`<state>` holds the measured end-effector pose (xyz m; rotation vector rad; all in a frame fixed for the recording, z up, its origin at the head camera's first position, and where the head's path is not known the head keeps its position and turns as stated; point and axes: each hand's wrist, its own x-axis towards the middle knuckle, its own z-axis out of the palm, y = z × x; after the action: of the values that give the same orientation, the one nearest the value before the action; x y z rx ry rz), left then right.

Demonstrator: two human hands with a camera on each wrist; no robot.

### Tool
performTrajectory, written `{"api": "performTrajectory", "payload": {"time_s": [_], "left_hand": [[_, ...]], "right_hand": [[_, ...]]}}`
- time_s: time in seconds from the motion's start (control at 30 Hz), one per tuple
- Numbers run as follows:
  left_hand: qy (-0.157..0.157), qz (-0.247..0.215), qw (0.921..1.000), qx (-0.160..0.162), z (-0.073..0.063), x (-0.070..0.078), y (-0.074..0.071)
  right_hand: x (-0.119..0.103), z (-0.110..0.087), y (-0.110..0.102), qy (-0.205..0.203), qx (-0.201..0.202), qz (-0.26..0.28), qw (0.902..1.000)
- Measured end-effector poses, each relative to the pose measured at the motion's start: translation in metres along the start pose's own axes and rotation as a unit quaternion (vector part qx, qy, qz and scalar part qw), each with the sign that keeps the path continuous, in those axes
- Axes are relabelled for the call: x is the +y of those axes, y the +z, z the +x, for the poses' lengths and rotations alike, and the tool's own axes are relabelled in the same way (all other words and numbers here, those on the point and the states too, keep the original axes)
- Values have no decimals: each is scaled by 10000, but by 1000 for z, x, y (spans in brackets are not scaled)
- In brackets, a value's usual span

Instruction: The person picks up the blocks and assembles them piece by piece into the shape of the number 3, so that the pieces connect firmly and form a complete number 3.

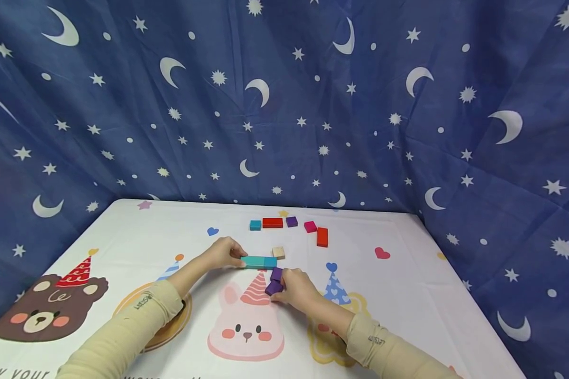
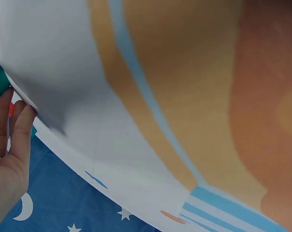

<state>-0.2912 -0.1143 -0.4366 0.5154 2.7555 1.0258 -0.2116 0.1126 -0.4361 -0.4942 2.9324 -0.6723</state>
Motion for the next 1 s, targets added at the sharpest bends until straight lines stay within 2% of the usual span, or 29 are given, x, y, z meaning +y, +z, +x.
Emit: {"api": "performTrajectory", "payload": {"time_s": [0.7,1.0], "left_hand": [[-70,25,10000,28,-1,2,1],[-50,64,10000,23,-2,1,0]], "right_hand": [[-1,1,2,-60,51,29,10000],[1,2,4,-240,123,-40,9996]]}}
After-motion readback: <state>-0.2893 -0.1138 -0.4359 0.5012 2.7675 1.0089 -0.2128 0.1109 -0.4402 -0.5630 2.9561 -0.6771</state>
